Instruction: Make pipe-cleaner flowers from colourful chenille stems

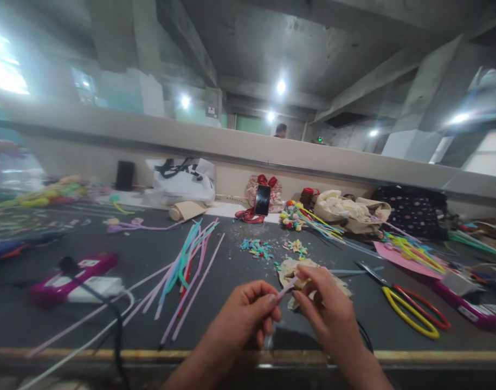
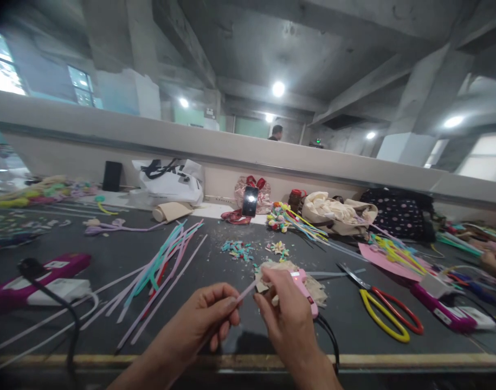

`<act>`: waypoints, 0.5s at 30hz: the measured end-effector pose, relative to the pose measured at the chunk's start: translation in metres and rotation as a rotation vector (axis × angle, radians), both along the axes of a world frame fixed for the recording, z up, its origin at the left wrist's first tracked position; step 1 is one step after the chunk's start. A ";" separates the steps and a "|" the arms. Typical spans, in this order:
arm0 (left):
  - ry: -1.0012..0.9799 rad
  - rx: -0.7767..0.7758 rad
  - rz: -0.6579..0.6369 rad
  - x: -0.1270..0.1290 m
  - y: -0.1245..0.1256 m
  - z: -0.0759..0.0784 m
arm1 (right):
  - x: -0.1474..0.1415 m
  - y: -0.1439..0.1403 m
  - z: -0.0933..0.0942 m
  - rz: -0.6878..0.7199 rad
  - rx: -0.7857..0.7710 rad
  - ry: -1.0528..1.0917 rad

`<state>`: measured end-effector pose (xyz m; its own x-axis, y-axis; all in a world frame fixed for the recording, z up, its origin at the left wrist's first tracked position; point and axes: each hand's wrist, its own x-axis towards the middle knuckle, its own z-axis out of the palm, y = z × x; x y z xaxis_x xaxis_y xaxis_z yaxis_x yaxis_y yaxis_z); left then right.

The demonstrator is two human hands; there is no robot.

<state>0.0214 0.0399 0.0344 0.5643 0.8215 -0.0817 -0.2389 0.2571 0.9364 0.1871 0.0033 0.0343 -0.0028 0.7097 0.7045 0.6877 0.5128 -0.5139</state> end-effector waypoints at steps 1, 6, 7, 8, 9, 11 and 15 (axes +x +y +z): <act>-0.061 -0.051 0.017 0.000 0.001 0.001 | -0.003 -0.001 -0.003 0.001 -0.090 0.180; -0.340 -0.264 0.120 -0.005 0.005 0.006 | -0.022 -0.005 -0.014 0.124 -0.421 0.642; -0.376 -0.279 0.139 -0.006 0.006 0.006 | -0.026 -0.006 -0.014 0.138 -0.437 0.659; -0.399 -0.289 0.154 -0.006 0.007 0.005 | -0.030 -0.006 -0.014 0.147 -0.446 0.670; -0.411 -0.294 0.166 -0.006 0.007 0.004 | -0.034 -0.006 -0.013 0.152 -0.453 0.676; -0.415 -0.292 0.188 -0.006 0.008 0.002 | -0.040 -0.006 -0.012 0.168 -0.458 0.690; -0.410 -0.248 0.222 -0.002 0.005 0.002 | -0.050 -0.004 -0.010 0.193 -0.448 0.713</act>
<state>0.0197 0.0452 0.0360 0.4055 0.9089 -0.0977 -0.6470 0.3609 0.6717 0.1368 -0.0007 0.0246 0.1841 0.9537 0.2377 0.0460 0.2332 -0.9713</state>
